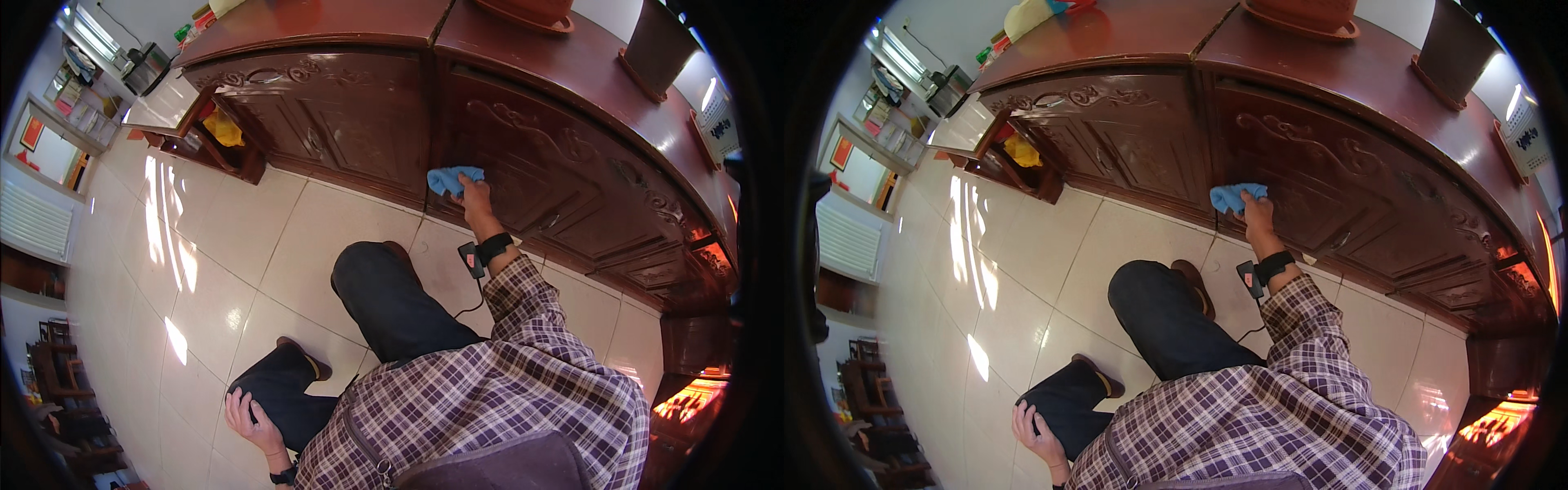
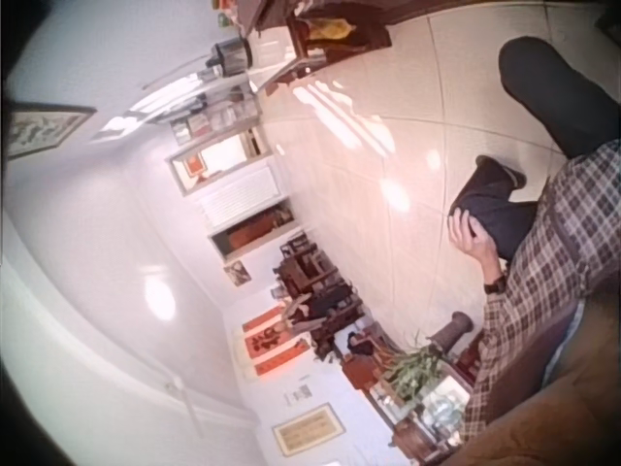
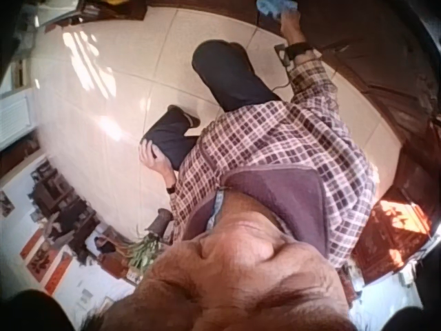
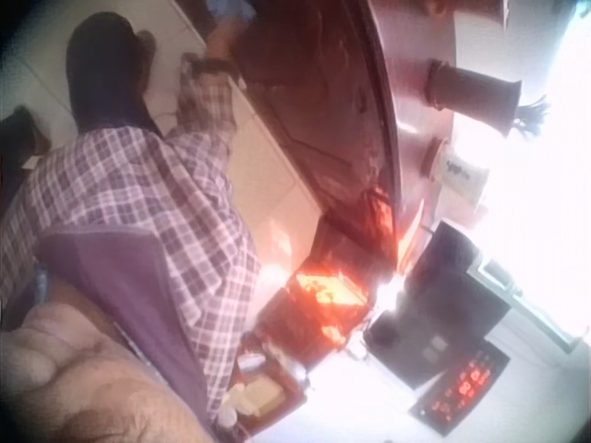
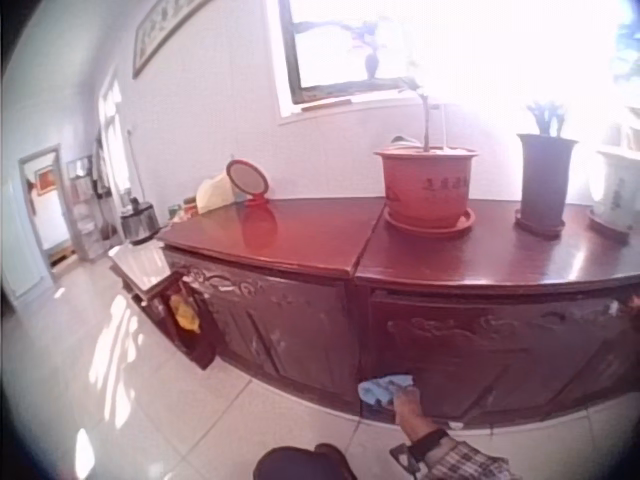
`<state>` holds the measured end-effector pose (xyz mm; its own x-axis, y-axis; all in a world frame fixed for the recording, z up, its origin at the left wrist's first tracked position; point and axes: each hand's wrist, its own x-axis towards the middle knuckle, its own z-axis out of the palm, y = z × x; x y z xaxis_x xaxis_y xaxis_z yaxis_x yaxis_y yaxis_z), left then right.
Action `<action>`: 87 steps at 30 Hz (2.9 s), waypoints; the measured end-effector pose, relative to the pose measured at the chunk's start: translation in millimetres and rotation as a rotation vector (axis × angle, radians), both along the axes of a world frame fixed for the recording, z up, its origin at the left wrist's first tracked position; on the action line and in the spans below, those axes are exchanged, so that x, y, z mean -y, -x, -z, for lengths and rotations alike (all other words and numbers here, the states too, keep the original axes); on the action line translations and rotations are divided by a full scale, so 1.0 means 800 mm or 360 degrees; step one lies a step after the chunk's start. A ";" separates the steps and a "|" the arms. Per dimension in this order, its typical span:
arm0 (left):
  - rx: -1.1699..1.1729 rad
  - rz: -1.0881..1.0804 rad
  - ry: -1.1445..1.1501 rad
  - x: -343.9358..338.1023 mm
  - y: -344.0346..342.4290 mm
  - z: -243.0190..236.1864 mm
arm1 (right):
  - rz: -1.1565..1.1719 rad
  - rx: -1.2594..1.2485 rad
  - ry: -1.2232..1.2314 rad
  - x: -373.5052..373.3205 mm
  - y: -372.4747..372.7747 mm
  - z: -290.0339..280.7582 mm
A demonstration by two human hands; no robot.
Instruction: The person kneels on the floor and wipes the front and top surfaces of a wooden cabinet using a blue cloth. The person moves along the length of the cabinet, cleaning the doors and the top surface.
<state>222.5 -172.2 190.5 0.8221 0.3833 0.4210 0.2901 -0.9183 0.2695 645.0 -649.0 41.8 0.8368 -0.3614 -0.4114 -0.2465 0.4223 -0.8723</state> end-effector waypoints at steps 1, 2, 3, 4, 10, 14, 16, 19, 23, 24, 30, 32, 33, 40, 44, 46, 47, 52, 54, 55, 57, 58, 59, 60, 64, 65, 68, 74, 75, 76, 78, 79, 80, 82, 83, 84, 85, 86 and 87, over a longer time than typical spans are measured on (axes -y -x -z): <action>0.0015 0.0023 0.0004 0.000 -0.001 -0.001 | 0.0003 0.0114 0.0038 0.000 0.004 -0.023; 0.0023 0.0027 0.0007 0.000 -0.001 0.000 | 0.0007 0.0231 0.0076 0.000 0.008 -0.045; 0.0022 0.0020 0.0012 -0.001 -0.002 0.000 | 0.0012 0.0349 0.0117 0.001 0.010 -0.065; 0.0038 0.0025 0.0008 -0.001 -0.002 0.000 | 0.0003 0.0500 0.0165 0.003 0.013 -0.081; 0.0039 0.0049 -0.0024 -0.004 0.004 0.003 | 0.0075 0.0591 0.0388 -0.007 0.011 -0.059; 0.0036 0.0025 -0.0025 -0.004 0.003 0.005 | 0.0180 0.0081 0.0407 -0.018 0.001 0.050; 0.0026 0.0027 -0.0034 -0.004 0.001 0.004 | 0.0189 -0.0190 0.0459 -0.018 -0.004 0.104; 0.0002 0.0041 -0.0057 -0.003 -0.002 0.002 | 0.0156 -0.0405 0.0421 -0.017 -0.010 0.162; -0.0044 0.0061 -0.0082 -0.001 -0.004 -0.002 | 0.0180 -0.0579 0.0055 -0.008 -0.009 0.200; -0.0052 0.0057 -0.0082 0.001 -0.005 -0.003 | 0.0257 -0.0634 -0.0038 -0.003 -0.008 0.207; -0.0095 0.0033 -0.0072 0.007 -0.013 -0.005 | 0.0511 -0.0718 -0.0278 0.057 0.026 0.251; -0.0097 0.0041 -0.0076 0.008 -0.016 -0.005 | 0.0626 -0.0623 -0.0416 0.090 0.046 0.251; -0.0099 0.0048 -0.0079 0.009 -0.017 -0.005 | 0.0832 -0.0647 -0.0589 0.104 0.056 0.248; -0.0093 0.0107 -0.0081 0.009 -0.025 -0.003 | 0.1035 -0.0552 -0.0352 0.153 0.109 0.206; -0.0065 0.0150 -0.0068 0.007 -0.035 0.001 | 0.0908 -0.0395 -0.0241 0.173 0.128 0.204; -0.0054 0.0165 -0.0059 0.007 -0.040 0.004 | 0.0838 -0.0445 0.0050 0.182 0.127 0.207; -0.0053 0.0173 -0.0055 0.007 -0.043 0.005 | 0.0801 -0.0470 0.0197 0.185 0.125 0.206; -0.0022 0.0236 -0.0010 0.009 -0.058 0.009 | 0.0778 -0.0219 0.0691 0.191 0.125 0.159; -0.0021 0.0244 -0.0015 0.010 -0.063 0.011 | 0.0756 -0.0157 0.0785 0.187 0.129 0.117; -0.0004 0.0260 -0.0014 0.010 -0.065 0.011 | 0.0745 -0.0078 0.0832 0.185 0.130 0.092; 0.0003 0.0263 -0.0021 0.010 -0.066 0.012 | 0.0736 0.0126 0.0915 0.176 0.136 0.041; 0.0009 0.0259 -0.0012 0.010 -0.065 0.012 | 0.0738 0.0251 0.0949 0.174 0.143 0.013; 0.0014 0.0253 -0.0005 0.010 -0.063 0.012 | 0.0737 0.0368 0.0990 0.173 0.150 -0.015; 0.0018 0.0248 0.0001 0.009 -0.061 0.012 | 0.0727 0.0454 0.1090 0.171 0.154 -0.040; 0.0050 0.0237 0.0024 0.005 -0.054 0.012 | 0.0623 0.0403 0.1710 0.165 0.158 -0.094; 0.0057 0.0234 0.0025 0.004 -0.053 0.013 | 0.0583 0.0376 0.1914 0.164 0.157 -0.093; 0.0055 0.0218 0.0034 0.003 -0.052 0.014 | 0.0309 0.0225 0.2516 0.156 0.154 -0.059; 0.0026 0.0204 -0.0001 0.002 -0.050 0.014 | 0.0189 -0.0310 0.2330 0.148 0.140 0.021; 0.0012 0.0185 -0.0001 0.002 -0.050 0.014 | 0.0177 -0.0436 0.2279 0.146 0.136 0.023; 0.0032 0.0193 0.0005 0.002 -0.050 0.014 | 0.0292 -0.0294 0.2242 0.144 0.132 0.020; 0.0019 0.0169 0.0017 0.003 -0.048 0.014 | 0.0501 -0.0189 0.2099 0.137 0.128 0.005; 0.0031 0.0175 0.0019 0.003 -0.047 0.014 | 0.0557 0.0033 0.2024 0.134 0.127 -0.006; 0.0027 0.0173 0.0019 0.003 -0.046 0.013 | 0.0591 0.0171 0.1909 0.133 0.125 -0.019; 0.0031 0.0168 0.0020 0.003 -0.045 0.012 | 0.0632 0.0643 0.1564 0.128 0.124 -0.045; 0.0037 0.0169 0.0020 0.003 -0.045 0.012 | 0.0603 0.0510 0.1546 0.119 0.113 -0.053; 0.0023 0.0161 0.0018 0.004 -0.046 0.011 | 0.0563 0.0513 0.1537 0.112 0.102 -0.060; 0.0032 0.0182 0.0007 0.004 -0.047 0.010 | 0.0522 0.0463 0.1499 0.104 0.092 -0.064; 0.0026 0.0186 -0.0005 0.004 -0.047 0.009 | 0.0492 0.0504 0.1514 0.091 0.079 -0.065; 0.0019 0.0186 -0.0018 0.005 -0.046 0.008 | 0.0463 0.0423 0.1471 0.074 0.065 -0.064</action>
<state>259.4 -176.0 184.0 0.8557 0.2804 0.4349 0.1777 -0.9486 0.2619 593.3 -708.3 92.9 0.6889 -0.6498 0.3212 0.0090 -0.4355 -0.9002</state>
